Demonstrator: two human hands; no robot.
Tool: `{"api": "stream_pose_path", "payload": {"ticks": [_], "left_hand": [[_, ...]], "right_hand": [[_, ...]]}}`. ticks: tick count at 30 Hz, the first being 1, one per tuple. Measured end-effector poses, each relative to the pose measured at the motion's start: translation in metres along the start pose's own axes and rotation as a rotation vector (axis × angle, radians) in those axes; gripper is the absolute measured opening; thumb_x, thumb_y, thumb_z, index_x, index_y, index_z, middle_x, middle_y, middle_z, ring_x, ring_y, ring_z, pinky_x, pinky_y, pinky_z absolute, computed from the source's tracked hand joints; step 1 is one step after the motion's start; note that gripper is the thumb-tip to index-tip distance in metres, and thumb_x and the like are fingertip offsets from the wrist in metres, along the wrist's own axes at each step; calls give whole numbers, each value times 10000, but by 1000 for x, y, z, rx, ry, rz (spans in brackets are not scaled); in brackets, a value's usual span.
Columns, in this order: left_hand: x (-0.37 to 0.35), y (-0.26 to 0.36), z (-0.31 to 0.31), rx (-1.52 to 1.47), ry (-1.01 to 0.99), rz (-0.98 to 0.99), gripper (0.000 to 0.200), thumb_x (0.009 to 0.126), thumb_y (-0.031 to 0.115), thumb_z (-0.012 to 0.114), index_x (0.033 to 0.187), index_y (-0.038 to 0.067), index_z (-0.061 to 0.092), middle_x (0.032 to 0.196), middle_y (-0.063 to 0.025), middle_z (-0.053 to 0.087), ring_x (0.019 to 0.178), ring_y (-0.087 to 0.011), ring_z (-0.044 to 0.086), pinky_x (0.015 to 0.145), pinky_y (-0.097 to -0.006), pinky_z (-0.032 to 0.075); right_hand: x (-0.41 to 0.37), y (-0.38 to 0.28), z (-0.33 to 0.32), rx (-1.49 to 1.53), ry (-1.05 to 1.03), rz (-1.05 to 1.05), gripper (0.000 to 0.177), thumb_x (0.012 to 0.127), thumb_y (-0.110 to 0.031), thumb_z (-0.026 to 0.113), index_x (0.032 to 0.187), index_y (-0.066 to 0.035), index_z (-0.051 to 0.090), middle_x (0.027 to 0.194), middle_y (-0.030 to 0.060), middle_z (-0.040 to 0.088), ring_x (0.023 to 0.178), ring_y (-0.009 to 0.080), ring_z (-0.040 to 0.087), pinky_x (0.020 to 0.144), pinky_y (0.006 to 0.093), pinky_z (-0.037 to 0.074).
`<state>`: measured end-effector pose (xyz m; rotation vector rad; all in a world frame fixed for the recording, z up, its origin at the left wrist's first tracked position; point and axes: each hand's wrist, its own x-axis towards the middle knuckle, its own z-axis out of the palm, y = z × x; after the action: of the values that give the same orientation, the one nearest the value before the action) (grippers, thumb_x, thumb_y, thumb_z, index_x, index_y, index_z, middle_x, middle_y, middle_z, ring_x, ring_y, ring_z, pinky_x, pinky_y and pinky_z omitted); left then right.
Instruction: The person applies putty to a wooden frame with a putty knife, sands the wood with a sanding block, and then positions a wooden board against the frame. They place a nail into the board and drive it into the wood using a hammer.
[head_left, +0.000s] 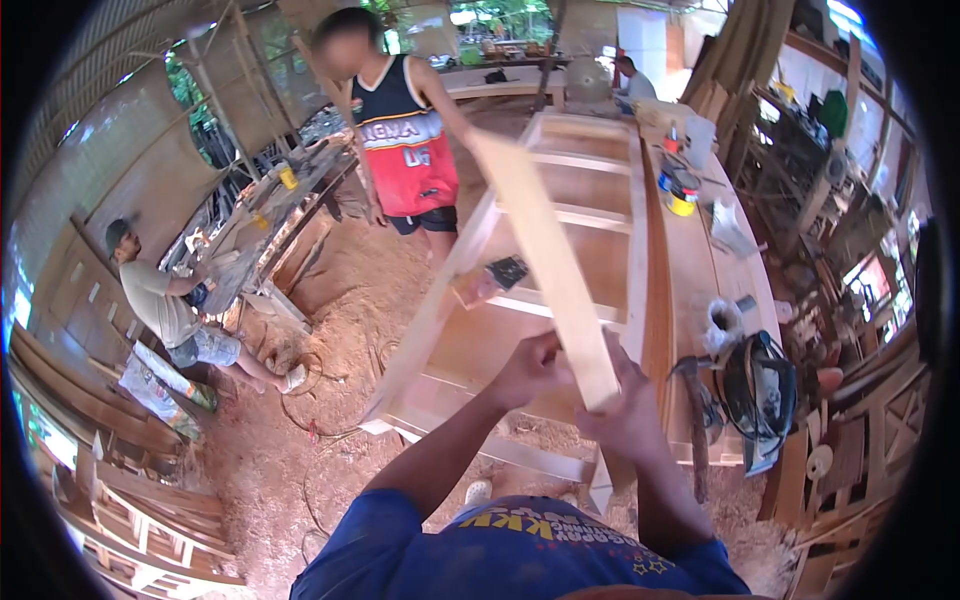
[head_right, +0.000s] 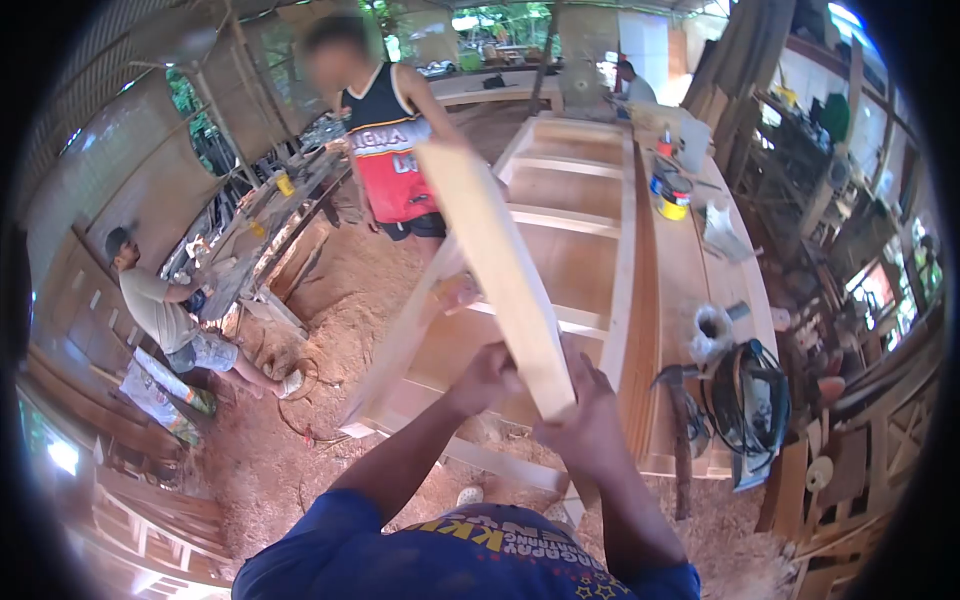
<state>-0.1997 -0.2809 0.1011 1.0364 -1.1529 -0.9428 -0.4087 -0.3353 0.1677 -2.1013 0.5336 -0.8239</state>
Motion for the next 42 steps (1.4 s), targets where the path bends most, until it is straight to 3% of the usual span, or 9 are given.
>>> {"api": "stream_pose_path", "payload": {"ticks": [4,7,16,23,25,27,33,35,42], "left_hand": [[-62,44,-20,-129,-95,-90,704,783,245,911,1377,23,607,1215,-107,713,1195,-222,648,1014,-389,532],[-102,42,-52,-20,-177,-202,633,772,345,939,1256,21,691,1206,-136,721,1124,-259,685,965,-386,556],[-158,35,-126,-40,-152,81,530,826,282,899,1250,39,693,1226,-117,715,1135,-244,677,985,-377,546],[-175,-15,-178,-429,-217,-465,400,887,19,773,1276,14,680,1238,-96,682,1132,-210,662,983,-378,565],[-174,-7,-158,-455,-123,32,591,847,103,806,1392,14,598,1341,-118,631,1262,-257,606,1065,-435,525],[-161,7,-142,-523,-61,111,722,814,177,828,1452,13,533,1426,-133,575,1357,-287,544,1133,-456,466],[-164,0,-123,-658,-77,-128,938,826,442,705,1556,-23,342,1607,-168,378,1511,-316,368,1266,-445,278],[-176,-20,-122,-660,76,-271,948,838,493,669,1558,-21,329,1618,-177,354,1530,-317,329,1271,-450,262],[-178,-7,-64,-524,61,-218,968,854,565,622,1560,-19,310,1628,-188,323,1537,-328,303,1270,-473,253]], "right_hand": [[-25,-44,42,-539,-93,-6,1011,636,-155,804,1581,-132,446,1509,271,477,1342,479,499,1116,578,392],[-36,-48,85,-635,-107,-72,959,675,-182,808,1571,-167,468,1538,279,451,1370,479,473,1129,593,363],[-21,-85,176,-693,-81,-259,822,730,-228,817,1509,-189,558,1489,280,523,1333,484,535,1101,588,392],[-3,-125,178,-893,53,-181,561,855,-159,641,1410,-237,656,1419,78,629,1346,301,573,1075,485,411],[-14,-128,175,-860,165,-215,488,864,-187,622,1349,-189,681,1395,59,642,1340,274,574,1090,472,410],[-14,-124,171,-836,233,-267,444,858,-215,630,1291,-152,703,1365,63,660,1319,254,587,1082,458,423],[-23,-117,170,-744,313,-391,375,820,-267,670,1152,-103,727,1235,55,697,1219,222,620,1065,395,446],[-29,-111,166,-753,313,-392,367,818,-280,669,1135,-104,723,1211,49,697,1202,217,619,1068,393,442],[-49,-90,133,-735,275,-393,340,827,-268,649,1114,-101,722,1184,33,694,1194,211,611,1067,389,435]]}}
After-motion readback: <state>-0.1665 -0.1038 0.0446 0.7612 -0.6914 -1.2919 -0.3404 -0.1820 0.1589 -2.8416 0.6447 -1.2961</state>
